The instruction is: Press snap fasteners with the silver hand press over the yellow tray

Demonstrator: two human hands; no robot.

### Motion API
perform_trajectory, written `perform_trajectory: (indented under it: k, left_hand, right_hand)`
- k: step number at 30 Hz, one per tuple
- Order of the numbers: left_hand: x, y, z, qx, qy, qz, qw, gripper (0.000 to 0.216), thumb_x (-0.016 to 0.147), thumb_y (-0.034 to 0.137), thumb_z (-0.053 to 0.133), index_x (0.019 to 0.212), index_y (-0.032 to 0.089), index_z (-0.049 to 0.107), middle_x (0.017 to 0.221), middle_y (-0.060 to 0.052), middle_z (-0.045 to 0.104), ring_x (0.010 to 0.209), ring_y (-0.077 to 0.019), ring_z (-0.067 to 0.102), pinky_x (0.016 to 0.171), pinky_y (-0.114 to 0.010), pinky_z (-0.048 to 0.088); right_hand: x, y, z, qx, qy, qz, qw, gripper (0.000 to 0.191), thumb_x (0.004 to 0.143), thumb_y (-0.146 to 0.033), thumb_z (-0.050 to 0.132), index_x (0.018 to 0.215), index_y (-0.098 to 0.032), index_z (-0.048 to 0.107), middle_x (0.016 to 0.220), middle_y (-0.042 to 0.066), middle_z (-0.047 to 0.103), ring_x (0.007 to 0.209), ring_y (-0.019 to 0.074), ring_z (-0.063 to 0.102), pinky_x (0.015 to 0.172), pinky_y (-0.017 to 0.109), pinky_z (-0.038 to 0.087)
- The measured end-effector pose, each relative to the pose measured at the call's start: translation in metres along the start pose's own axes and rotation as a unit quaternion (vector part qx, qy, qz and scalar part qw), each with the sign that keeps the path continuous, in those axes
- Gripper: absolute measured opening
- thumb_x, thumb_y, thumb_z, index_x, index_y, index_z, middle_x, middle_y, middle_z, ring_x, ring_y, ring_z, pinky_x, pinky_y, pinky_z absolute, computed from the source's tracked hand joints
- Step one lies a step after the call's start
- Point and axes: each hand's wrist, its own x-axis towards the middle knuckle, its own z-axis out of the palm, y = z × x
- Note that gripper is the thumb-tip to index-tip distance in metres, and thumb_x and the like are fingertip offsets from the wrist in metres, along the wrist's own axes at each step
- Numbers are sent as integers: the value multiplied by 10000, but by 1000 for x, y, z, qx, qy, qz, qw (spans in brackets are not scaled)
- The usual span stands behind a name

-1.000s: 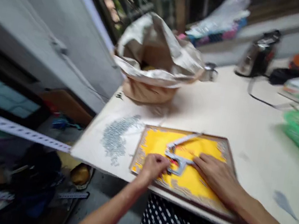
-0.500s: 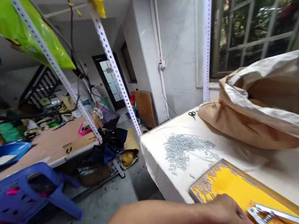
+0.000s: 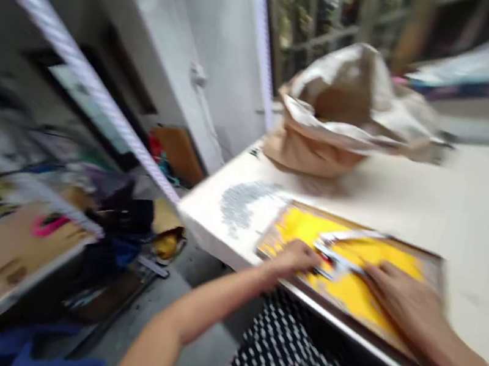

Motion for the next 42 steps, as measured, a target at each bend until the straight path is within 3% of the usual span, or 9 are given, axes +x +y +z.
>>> perform_trajectory:
  k: [3,5,8,15,23,28,33,36,42]
  left_hand:
    - [16,6,-7,24,5,24,999,243,767,309,670,609,125,687,477,28,546,437,-70,410,452,-203,277]
    - [25,6,-7,12,-11,24,1000,257,750,358,688,646,124,698,471,28,554,409,-65,387,431,-201,232]
    - [25,5,-6,-14,-34,9,999,245,710,353,719,619,131,674,478,24,566,411,-68,429,437,-187,270]
    - [22,12,-5,-20,-33,-29,999,242,679,355,754,638,129,677,508,14,591,442,-75,489,442,-175,311]
    - [29,8,-4,8,-35,-32,999,280,698,396,741,640,134,660,532,13,594,462,-79,497,467,-184,324]
    - [25,9,-4,57,-38,-24,997,291,749,393,684,617,136,652,487,38,527,440,-68,424,461,-196,278]
    - [25,6,-1,56,-28,-19,998,247,779,353,664,673,131,681,509,40,543,462,-67,441,476,-192,296]
    - [26,2,0,63,-15,-28,997,237,778,318,652,633,132,668,489,35,542,451,-72,452,470,-194,302]
    - [31,0,1,51,-16,-26,998,216,774,289,650,622,137,666,520,14,600,481,-93,543,498,-193,368]
  right_hand:
    - [19,16,-6,-259,39,249,932,256,979,-228,412,895,-180,650,860,73,587,718,173,524,566,267,351]
    - [36,30,-9,-380,-14,305,873,193,959,-194,451,932,-184,642,899,85,603,762,182,530,596,281,300]
    - [48,29,-10,-412,-53,292,861,204,974,-184,431,966,-181,635,936,89,611,772,175,517,604,299,257]
    - [41,27,-8,-409,-36,283,867,220,988,-193,408,967,-187,627,941,90,610,770,175,492,599,318,225]
    - [39,25,-16,-342,-18,283,896,182,961,-255,509,1079,-188,630,1018,90,613,865,200,553,688,307,387]
    - [46,43,-46,-356,15,183,916,733,787,-480,728,1381,-134,473,1396,189,493,1175,342,472,898,441,425]
    - [64,96,-58,-346,-20,139,928,555,991,-541,319,1243,-140,608,1160,112,640,1117,287,508,888,464,366]
    - [71,99,-57,-350,-21,126,928,533,912,-592,478,1238,-192,610,1117,103,650,1052,292,528,865,472,376]
    - [70,72,-56,-414,-122,162,887,864,687,-661,668,1358,-144,495,1123,166,621,1019,342,505,837,480,354]
